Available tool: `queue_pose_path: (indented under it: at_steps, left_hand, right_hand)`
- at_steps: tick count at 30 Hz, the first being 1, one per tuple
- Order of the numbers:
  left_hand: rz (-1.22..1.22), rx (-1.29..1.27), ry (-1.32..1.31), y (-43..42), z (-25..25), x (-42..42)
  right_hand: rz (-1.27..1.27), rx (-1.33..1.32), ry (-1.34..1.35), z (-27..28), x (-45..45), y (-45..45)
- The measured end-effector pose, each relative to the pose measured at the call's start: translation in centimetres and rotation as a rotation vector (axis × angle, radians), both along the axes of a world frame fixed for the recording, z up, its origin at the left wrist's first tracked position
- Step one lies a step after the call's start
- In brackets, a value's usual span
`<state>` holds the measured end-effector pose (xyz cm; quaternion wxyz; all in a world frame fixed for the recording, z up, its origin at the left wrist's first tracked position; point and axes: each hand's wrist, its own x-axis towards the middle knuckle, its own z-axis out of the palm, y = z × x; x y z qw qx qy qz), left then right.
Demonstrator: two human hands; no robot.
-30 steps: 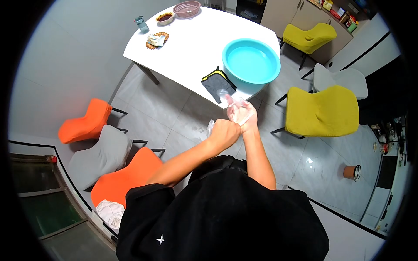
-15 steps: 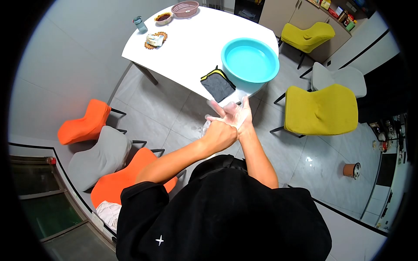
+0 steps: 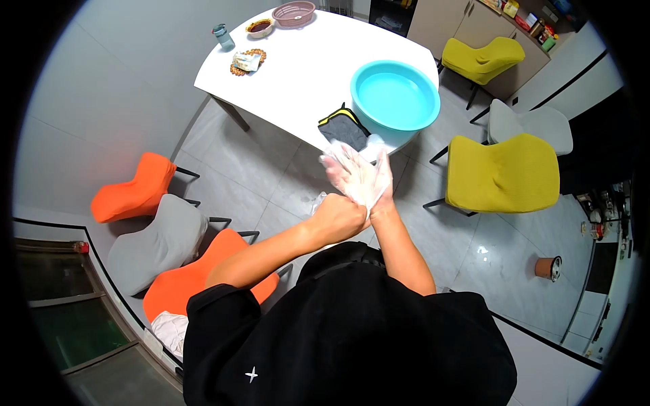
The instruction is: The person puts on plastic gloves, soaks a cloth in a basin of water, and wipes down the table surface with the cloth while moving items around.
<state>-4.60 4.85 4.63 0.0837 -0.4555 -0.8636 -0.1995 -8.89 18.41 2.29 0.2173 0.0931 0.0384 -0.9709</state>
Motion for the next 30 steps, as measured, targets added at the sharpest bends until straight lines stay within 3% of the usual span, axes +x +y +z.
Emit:
queue_pose_path:
  at_steps: [1, 3, 5, 7, 9, 12, 13, 16, 20, 24, 27, 30]
  left_hand:
    - [-0.002, -0.007, 0.012, -0.1, 0.0, 0.1]
    - [-0.005, -0.021, 0.034, -0.2, 0.1, 0.3]
    - [-0.036, 0.042, 0.054, -0.1, 0.4, 0.3]
    - [-0.034, 0.06, 0.04, -0.3, 0.5, 0.3]
    - [0.002, 0.034, 0.002, -0.8, 0.4, 0.5]
    - [0.18, 0.135, -0.203, -2.0, 0.5, 0.0]
    - [0.294, 0.272, -0.371, -2.0, 2.4, 0.2]
    - [0.447, 0.635, -0.287, -0.6, 5.5, 0.3]
    - [0.394, 0.515, -0.109, 0.2, 5.5, -1.3]
    - [0.406, 0.14, 0.06, -0.6, 4.8, -2.1]
    - [0.358, 0.14, 0.02, -0.8, 4.1, -2.2]
    - [0.468, 0.119, -0.206, -1.0, 4.2, -2.4]
  right_hand:
    - [0.109, -0.238, 0.057, -3.0, -0.8, 0.4]
    - [0.139, -0.404, 0.4, -5.1, -1.5, -0.3]
    - [0.207, -0.342, 0.339, -5.4, -1.0, 0.7]
    - [0.177, 0.003, 0.225, 0.6, 0.8, 0.2]
    - [0.046, 0.476, 0.043, 2.0, 0.7, -0.4]
    - [-0.272, 1.835, 0.507, 0.0, -1.2, 0.1]
    - [-0.345, 2.185, 0.602, -0.3, -2.1, 0.4]
    - [-0.031, 2.543, 0.517, 2.7, -1.6, 0.5]
    - [-0.137, 2.712, 0.813, 2.9, -0.4, 0.3]
    - [-0.186, 2.817, 0.858, 2.2, -0.2, 0.2]
    - [0.017, 2.783, 0.801, 3.0, -0.1, 0.1]
    - [0.172, 2.823, 0.786, 4.5, 0.5, 0.0]
